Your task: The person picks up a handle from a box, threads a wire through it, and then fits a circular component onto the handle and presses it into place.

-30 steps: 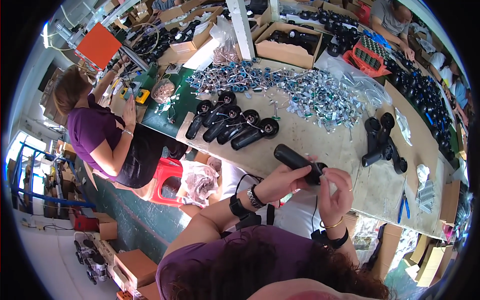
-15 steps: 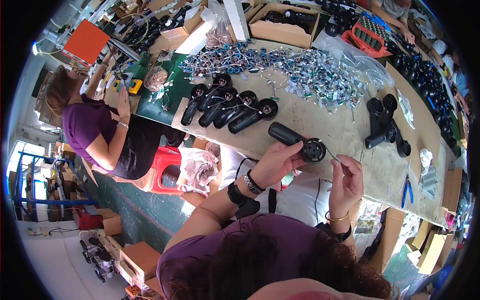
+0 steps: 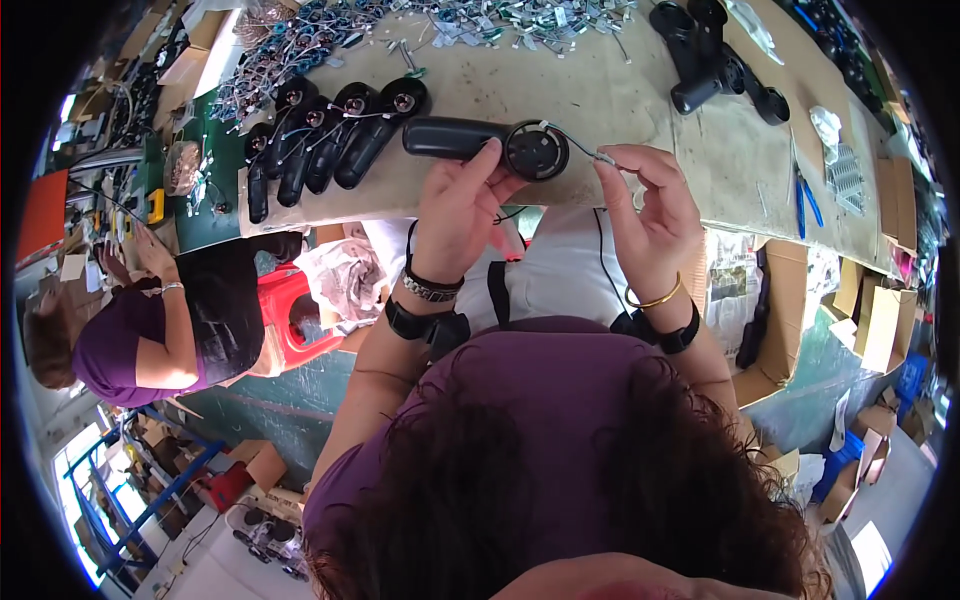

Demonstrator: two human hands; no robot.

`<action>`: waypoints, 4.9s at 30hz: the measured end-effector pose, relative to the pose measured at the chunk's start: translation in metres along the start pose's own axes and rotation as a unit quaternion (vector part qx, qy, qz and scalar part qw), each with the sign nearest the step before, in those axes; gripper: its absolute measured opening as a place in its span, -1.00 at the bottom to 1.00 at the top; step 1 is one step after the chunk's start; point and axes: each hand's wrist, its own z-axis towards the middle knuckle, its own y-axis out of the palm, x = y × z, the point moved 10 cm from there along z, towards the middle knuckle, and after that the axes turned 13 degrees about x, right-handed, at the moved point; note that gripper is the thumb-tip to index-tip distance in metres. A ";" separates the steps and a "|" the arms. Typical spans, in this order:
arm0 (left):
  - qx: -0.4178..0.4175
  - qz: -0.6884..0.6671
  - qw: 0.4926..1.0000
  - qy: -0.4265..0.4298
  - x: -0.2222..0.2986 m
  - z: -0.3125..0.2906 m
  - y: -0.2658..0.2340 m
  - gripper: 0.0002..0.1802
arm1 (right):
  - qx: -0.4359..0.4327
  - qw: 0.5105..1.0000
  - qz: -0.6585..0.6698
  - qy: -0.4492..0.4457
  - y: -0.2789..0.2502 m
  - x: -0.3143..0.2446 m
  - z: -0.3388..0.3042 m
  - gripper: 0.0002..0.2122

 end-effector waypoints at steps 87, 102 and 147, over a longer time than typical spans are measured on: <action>0.020 0.045 0.997 0.064 -0.007 -0.007 0.010 -0.66 | -0.083 0.984 -0.088 -0.134 0.028 -0.025 -0.009 -0.74; 0.014 0.063 0.994 0.083 -0.005 -0.012 0.018 -0.66 | -0.114 0.955 -0.117 -0.248 0.026 -0.026 -0.013 -0.62; -0.073 0.428 0.752 0.496 0.057 -0.045 0.063 -0.62 | -0.091 0.835 0.223 0.495 0.032 0.088 -0.034 -0.69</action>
